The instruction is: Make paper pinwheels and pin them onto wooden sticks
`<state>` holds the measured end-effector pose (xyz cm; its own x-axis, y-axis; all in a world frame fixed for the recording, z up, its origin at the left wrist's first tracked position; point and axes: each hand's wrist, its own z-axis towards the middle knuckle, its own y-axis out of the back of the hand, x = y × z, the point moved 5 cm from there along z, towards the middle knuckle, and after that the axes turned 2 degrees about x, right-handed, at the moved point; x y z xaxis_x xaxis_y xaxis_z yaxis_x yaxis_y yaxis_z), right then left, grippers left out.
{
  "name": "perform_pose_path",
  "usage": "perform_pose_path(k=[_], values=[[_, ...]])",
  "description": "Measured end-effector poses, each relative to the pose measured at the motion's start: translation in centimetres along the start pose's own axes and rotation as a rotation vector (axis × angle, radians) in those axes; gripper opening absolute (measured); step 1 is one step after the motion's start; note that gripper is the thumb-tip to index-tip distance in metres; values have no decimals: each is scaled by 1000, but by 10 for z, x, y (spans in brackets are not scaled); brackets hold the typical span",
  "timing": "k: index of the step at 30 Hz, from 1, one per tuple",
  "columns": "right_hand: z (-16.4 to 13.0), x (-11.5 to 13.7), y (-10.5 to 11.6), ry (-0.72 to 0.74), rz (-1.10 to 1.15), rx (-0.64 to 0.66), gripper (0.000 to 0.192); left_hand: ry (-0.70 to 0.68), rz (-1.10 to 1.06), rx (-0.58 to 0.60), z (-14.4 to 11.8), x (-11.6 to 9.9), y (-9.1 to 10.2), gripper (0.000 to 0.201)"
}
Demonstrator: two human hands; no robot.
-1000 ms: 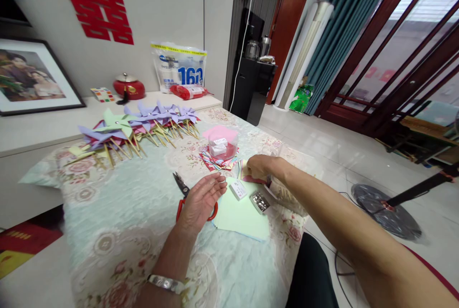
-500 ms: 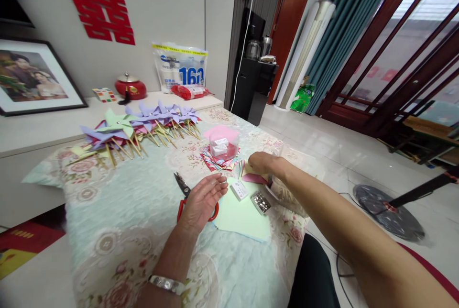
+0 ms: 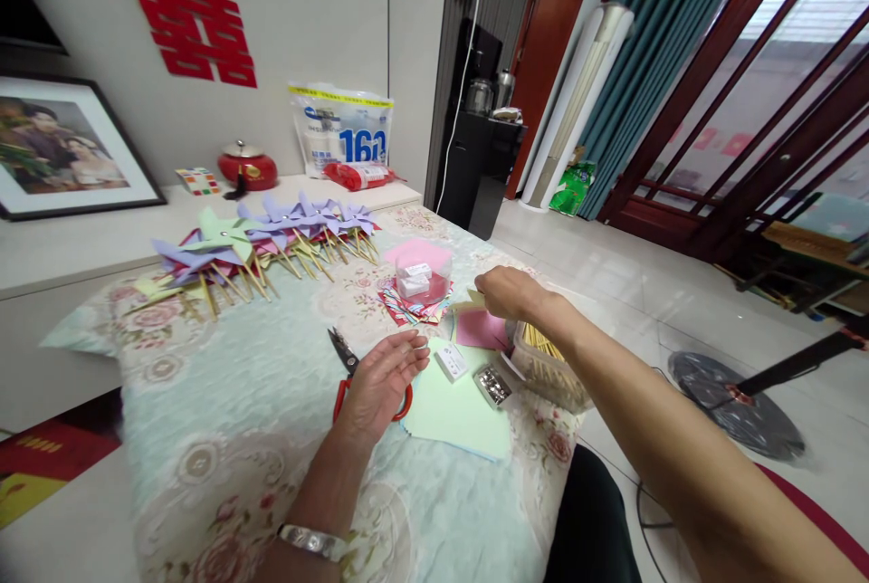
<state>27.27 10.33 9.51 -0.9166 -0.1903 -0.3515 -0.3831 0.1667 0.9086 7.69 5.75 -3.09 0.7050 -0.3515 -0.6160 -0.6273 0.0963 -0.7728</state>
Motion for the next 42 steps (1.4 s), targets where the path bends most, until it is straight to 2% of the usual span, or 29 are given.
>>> perform_pose_path(k=[5, 9, 12, 16, 18, 21, 24, 30, 33, 35, 38, 42], values=[[-27, 14, 27, -14, 42, -107, 24, -37, 60, -27, -1, -3, 0, 31], [-46, 34, 38, 73, 311, -246, 16, -118, 140, -90, -2, -11, 5, 39], [-53, 49, 28, 103, 700, -289, 12, -150, 93, -111, -2, -19, 8, 45], [-48, 71, 1, 134, 1223, -307, 14, -111, 30, -64, -4, -27, 6, 59], [-41, 79, -14, 113, 1407, -330, 15, -127, 34, -46, -6, -31, 5, 57], [-33, 89, -29, 74, 1550, -368, 16, -160, 82, -26, -9, -36, 4, 47], [-29, 94, -40, 43, 1610, -383, 15, -157, 155, -16, -10, -36, 5, 47], [-28, 101, -57, 26, 1765, -399, 16, -142, 223, -77, -7, -31, 11, 46], [-27, 106, -63, 32, 1853, -387, 22, -146, 235, -81, -5, -27, 10, 45], [-27, 107, -65, 25, 1863, -430, 30, -148, 237, -78, -4, -26, 8, 46], [-34, 101, -61, -53, 1689, -662, 41, -163, 228, -84, -3, -24, 7, 47], [-56, 96, -43, -128, 1188, -1049, 36, -192, 261, -112, -5, -25, 6, 42]])
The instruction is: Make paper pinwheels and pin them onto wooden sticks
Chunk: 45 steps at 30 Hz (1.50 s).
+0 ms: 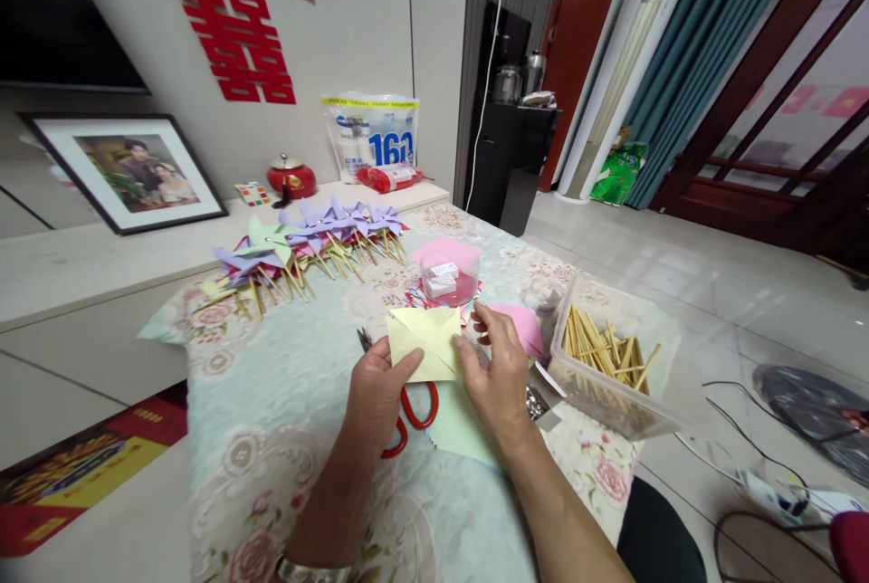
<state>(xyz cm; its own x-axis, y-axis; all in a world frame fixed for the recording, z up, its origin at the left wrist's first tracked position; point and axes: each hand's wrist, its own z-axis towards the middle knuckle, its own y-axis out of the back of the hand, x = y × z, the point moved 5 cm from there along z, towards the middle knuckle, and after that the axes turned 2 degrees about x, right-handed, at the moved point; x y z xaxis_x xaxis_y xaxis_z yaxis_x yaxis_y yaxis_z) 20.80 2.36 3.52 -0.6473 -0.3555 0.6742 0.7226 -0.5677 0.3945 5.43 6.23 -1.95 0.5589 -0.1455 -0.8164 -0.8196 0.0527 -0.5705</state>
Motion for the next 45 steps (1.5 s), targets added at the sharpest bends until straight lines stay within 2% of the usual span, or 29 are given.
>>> perform_pose_path(k=[3, 7, 11, 20, 27, 35, 40, 42, 45], values=[[-3, 18, 3, 214, -121, -33, 23, -26, 54, -21, -2, -2, 0, 40], [-6, 23, -8, 297, -130, 107, 17, -44, 68, -2, -4, -4, -3, 39], [-7, 18, -14, 275, -116, 185, 15, -67, 53, 45, -4, -4, -7, 36], [-7, 16, -14, 232, -115, 207, 8, -86, 179, 149, -4, -1, -7, 24], [-7, 15, -14, 176, -87, 227, 10, -99, 201, 111, -6, -4, -8, 19], [-5, 13, -12, 88, -18, 236, 12, -119, 223, 89, -6, -7, -5, 29], [-6, 8, -14, -12, 78, 309, 12, -170, 243, -51, -6, -15, 9, 47], [-7, 8, -15, -37, 108, 346, 13, -140, 207, -29, -6, -16, 9, 51], [-9, 9, -18, -63, 140, 419, 13, -77, 139, 38, -8, -16, 5, 46]])
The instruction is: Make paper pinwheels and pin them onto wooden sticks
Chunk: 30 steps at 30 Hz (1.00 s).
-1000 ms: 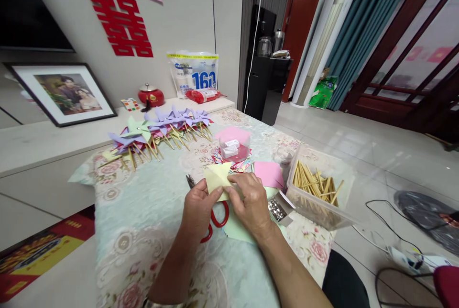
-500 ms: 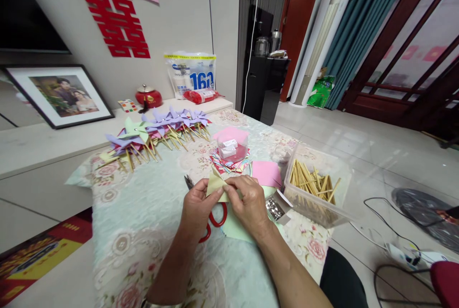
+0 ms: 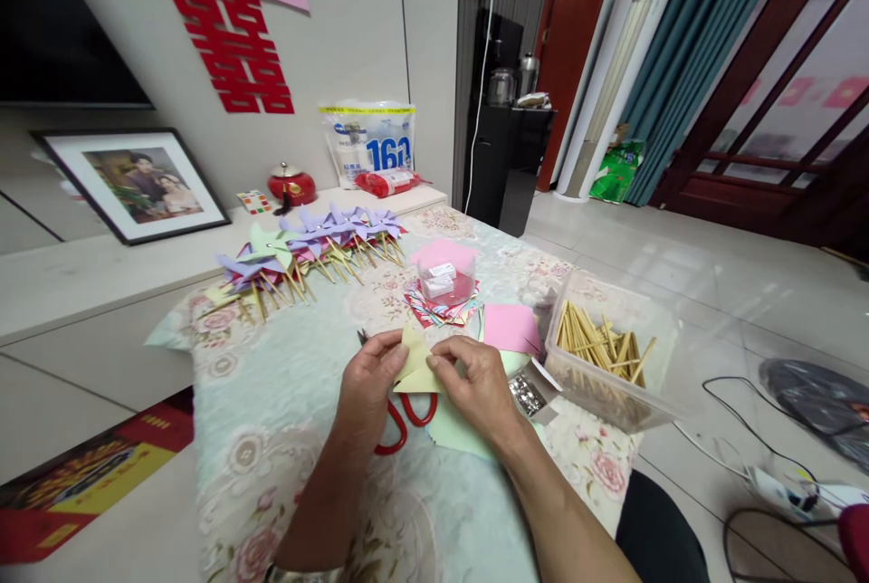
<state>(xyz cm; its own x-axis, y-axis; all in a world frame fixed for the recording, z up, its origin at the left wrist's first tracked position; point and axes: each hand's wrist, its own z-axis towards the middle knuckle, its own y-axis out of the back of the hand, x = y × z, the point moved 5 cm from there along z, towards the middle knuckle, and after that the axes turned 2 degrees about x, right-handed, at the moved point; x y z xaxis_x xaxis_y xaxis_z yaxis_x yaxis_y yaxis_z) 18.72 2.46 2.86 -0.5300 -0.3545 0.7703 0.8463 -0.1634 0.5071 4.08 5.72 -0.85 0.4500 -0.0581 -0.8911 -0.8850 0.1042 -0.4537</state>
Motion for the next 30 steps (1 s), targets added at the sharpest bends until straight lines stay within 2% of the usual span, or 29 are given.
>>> perform_pose_path(k=[5, 15, 19, 23, 30], values=[[0, 0, -6, -55, 73, 112, 16, 46, 52, -25, -4, -2, -2, 38], [-2, -3, -11, -160, 185, 203, 20, 61, 77, -58, -5, 3, 3, 39], [-4, -9, -10, -234, 244, 180, 22, 109, 25, 24, -7, 4, -2, 38], [-4, -15, -7, -306, 316, 103, 24, 100, 12, 74, -10, 2, -5, 38], [0, -22, -3, -346, 433, 7, 26, 121, 155, 118, -13, 3, -13, 30]])
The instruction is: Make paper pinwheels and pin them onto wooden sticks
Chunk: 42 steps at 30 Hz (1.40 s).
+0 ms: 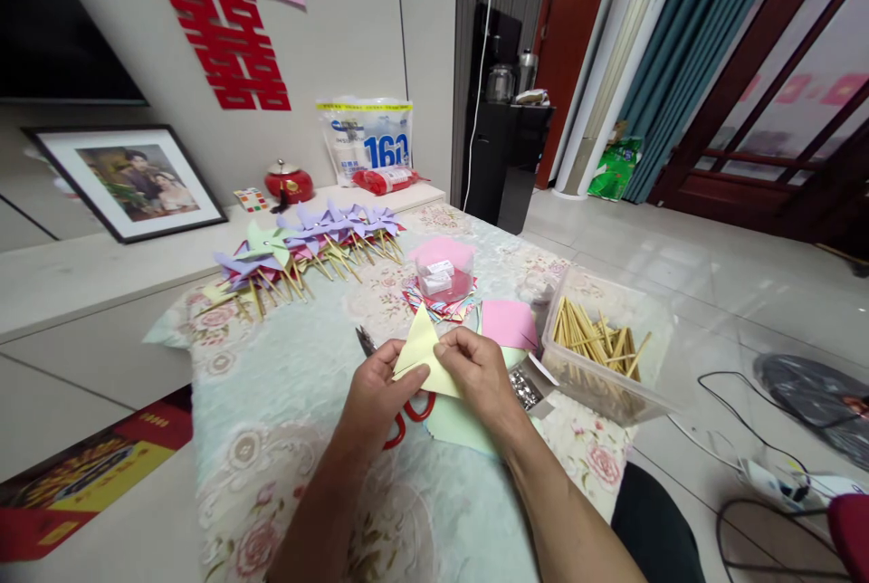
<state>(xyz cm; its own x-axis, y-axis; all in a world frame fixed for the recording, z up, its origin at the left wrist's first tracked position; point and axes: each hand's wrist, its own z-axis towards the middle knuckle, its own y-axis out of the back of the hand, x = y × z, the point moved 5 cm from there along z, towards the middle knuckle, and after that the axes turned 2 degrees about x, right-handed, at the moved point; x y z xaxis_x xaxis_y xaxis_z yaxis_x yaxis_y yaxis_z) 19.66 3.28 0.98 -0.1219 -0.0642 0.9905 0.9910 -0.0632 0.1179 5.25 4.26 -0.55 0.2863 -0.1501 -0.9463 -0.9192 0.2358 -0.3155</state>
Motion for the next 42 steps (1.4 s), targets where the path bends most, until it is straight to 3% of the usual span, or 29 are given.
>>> perform_pose_path(k=[8, 17, 28, 35, 42], values=[[0, 1, -3, -40, 150, 6, 18, -10, -1, -110, 1, 3, -2, 24], [1, -1, -3, -85, 338, -40, 15, -1, -29, -126, 0, 3, -3, 25], [2, -6, -5, -124, 330, -25, 7, 46, -137, -50, -1, 10, -2, 19], [4, -6, -1, -112, 342, -87, 12, 44, -181, 40, -6, -3, -6, 25], [5, -5, -1, -87, 414, -58, 32, -11, -124, -178, 1, 5, 3, 32]])
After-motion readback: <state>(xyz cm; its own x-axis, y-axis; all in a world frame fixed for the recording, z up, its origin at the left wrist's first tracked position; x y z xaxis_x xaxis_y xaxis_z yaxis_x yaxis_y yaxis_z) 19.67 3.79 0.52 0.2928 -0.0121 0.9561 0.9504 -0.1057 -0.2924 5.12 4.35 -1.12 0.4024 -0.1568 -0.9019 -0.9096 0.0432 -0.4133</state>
